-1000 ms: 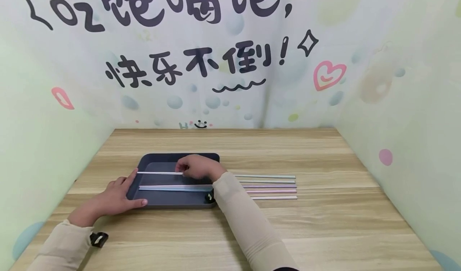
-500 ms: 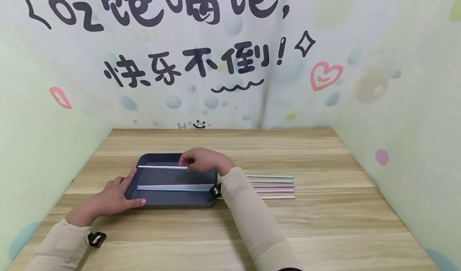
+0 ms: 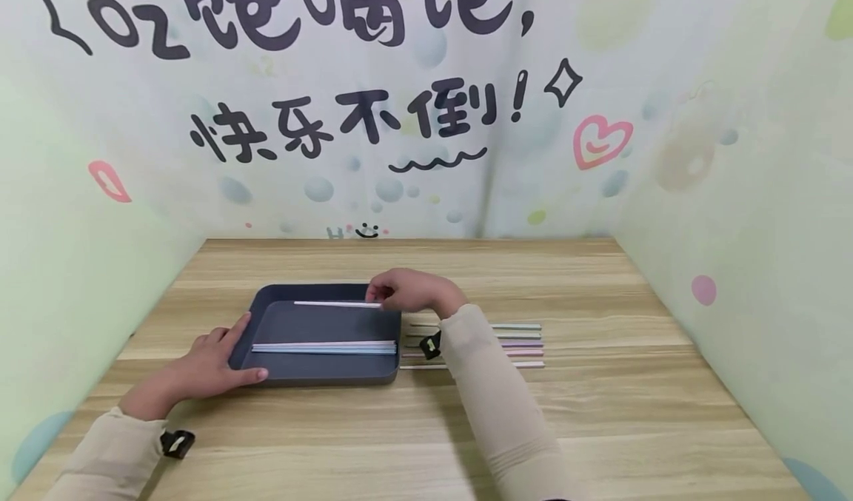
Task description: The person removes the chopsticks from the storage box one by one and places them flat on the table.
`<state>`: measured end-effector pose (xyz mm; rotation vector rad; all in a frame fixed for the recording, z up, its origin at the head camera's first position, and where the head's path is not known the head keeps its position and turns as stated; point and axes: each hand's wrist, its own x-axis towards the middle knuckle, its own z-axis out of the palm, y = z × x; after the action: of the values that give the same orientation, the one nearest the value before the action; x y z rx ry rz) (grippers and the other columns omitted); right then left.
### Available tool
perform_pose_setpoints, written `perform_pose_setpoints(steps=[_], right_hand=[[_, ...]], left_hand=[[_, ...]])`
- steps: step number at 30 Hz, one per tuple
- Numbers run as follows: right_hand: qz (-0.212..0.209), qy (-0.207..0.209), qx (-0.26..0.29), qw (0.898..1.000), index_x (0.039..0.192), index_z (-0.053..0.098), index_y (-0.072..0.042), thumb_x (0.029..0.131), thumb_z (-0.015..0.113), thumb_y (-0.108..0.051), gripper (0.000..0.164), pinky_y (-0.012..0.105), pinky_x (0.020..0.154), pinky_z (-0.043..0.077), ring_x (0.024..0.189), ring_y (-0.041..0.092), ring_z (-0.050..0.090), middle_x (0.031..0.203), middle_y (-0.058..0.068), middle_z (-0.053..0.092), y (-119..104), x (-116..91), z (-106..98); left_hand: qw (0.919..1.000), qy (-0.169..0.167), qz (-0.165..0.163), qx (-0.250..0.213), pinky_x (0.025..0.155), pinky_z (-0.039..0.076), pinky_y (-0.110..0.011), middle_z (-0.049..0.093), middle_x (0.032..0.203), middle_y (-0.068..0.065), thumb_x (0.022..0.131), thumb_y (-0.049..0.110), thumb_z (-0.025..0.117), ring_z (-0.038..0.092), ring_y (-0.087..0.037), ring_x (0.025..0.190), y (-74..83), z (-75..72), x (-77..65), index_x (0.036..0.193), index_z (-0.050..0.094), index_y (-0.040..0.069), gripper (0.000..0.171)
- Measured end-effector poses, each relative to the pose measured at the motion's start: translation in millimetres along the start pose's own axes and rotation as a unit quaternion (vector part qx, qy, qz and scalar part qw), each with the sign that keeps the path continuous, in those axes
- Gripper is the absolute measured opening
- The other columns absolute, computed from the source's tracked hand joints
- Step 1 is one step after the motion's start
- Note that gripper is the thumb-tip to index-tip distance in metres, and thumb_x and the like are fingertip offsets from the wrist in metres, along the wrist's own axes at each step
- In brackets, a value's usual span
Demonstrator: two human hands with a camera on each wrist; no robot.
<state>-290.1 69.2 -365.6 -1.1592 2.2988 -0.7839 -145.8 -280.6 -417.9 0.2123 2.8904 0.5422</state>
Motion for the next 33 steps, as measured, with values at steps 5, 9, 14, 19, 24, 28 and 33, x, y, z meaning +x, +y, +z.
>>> perform_pose_setpoints(steps=[5, 9, 14, 19, 24, 28, 33], right_hand=[[0.015, 0.005, 0.002, 1.000, 0.105, 0.068, -0.003, 0.090, 0.059, 0.006, 0.019, 0.029, 0.073, 0.044, 0.081, 0.016, 0.053, 0.085, 0.000, 0.057, 18.4, -20.1, -6.6], [0.028, 0.014, 0.006, 0.999, 0.101, 0.068, -0.006, 0.090, 0.060, 0.005, 0.017, 0.031, 0.075, 0.044, 0.082, 0.016, 0.052, 0.086, 0.000, 0.058, 37.2, -37.2, -9.7], [0.057, 0.024, 0.026, 0.998, 0.104, 0.066, -0.001, 0.092, 0.059, 0.005, 0.015, 0.033, 0.074, 0.044, 0.081, 0.017, 0.051, 0.085, 0.000, 0.057, 56.1, -63.1, -15.4], [0.072, 0.033, 0.032, 0.996, 0.105, 0.065, 0.001, 0.092, 0.057, 0.006, 0.016, 0.034, 0.072, 0.042, 0.081, 0.019, 0.050, 0.085, 0.002, 0.056, 72.8, -86.2, -24.2], [0.077, 0.040, 0.017, 0.996, 0.101, 0.065, 0.000, 0.091, 0.056, 0.007, 0.016, 0.032, 0.071, 0.042, 0.081, 0.019, 0.050, 0.084, 0.003, 0.057, 89.1, -102.7, -30.7], [0.080, 0.036, 0.009, 0.996, 0.099, 0.066, -0.001, 0.090, 0.055, 0.008, 0.017, 0.030, 0.069, 0.041, 0.078, 0.017, 0.049, 0.083, 0.004, 0.057, 99.3, -110.4, -30.7], [0.096, 0.033, 0.015, 0.995, 0.098, 0.067, -0.002, 0.090, 0.054, 0.007, 0.017, 0.029, 0.066, 0.040, 0.074, 0.016, 0.048, 0.081, 0.004, 0.056, 107.5, -113.4, -27.2]], left_hand=[[1.0000, 0.001, 0.002, 0.000, 0.093, 0.038, -0.067, 0.032, 0.134, -0.046, 0.081, 0.064, 0.071, 0.033, -0.064, 0.121, -1.2, 0.3, 0.1, 0.155, 0.012, -0.007, 0.118], [1.0000, 0.002, 0.005, -0.002, 0.092, 0.038, -0.067, 0.032, 0.134, -0.046, 0.081, 0.064, 0.070, 0.032, -0.064, 0.121, -2.4, 0.4, -0.5, 0.155, 0.011, -0.007, 0.118], [0.9999, 0.004, 0.008, -0.008, 0.092, 0.037, -0.068, 0.032, 0.134, -0.046, 0.081, 0.065, 0.070, 0.031, -0.065, 0.121, -3.5, 2.0, -0.1, 0.155, 0.011, -0.006, 0.119], [0.9999, 0.005, 0.009, -0.007, 0.091, 0.039, -0.068, 0.033, 0.134, -0.046, 0.080, 0.066, 0.070, 0.031, -0.065, 0.121, -3.6, 1.6, 0.1, 0.155, 0.011, -0.006, 0.119], [0.9999, 0.006, 0.010, -0.008, 0.092, 0.038, -0.068, 0.033, 0.134, -0.046, 0.080, 0.066, 0.070, 0.031, -0.064, 0.121, -4.3, 1.9, 0.5, 0.155, 0.011, -0.006, 0.119], [0.9999, 0.008, 0.010, -0.007, 0.092, 0.038, -0.068, 0.033, 0.134, -0.046, 0.080, 0.066, 0.070, 0.032, -0.065, 0.121, -5.3, 3.2, 1.2, 0.155, 0.012, -0.006, 0.119], [0.9999, 0.010, 0.012, -0.005, 0.091, 0.038, -0.068, 0.033, 0.134, -0.046, 0.080, 0.066, 0.070, 0.031, -0.065, 0.121, -6.4, 3.6, 1.9, 0.155, 0.011, -0.006, 0.119]])
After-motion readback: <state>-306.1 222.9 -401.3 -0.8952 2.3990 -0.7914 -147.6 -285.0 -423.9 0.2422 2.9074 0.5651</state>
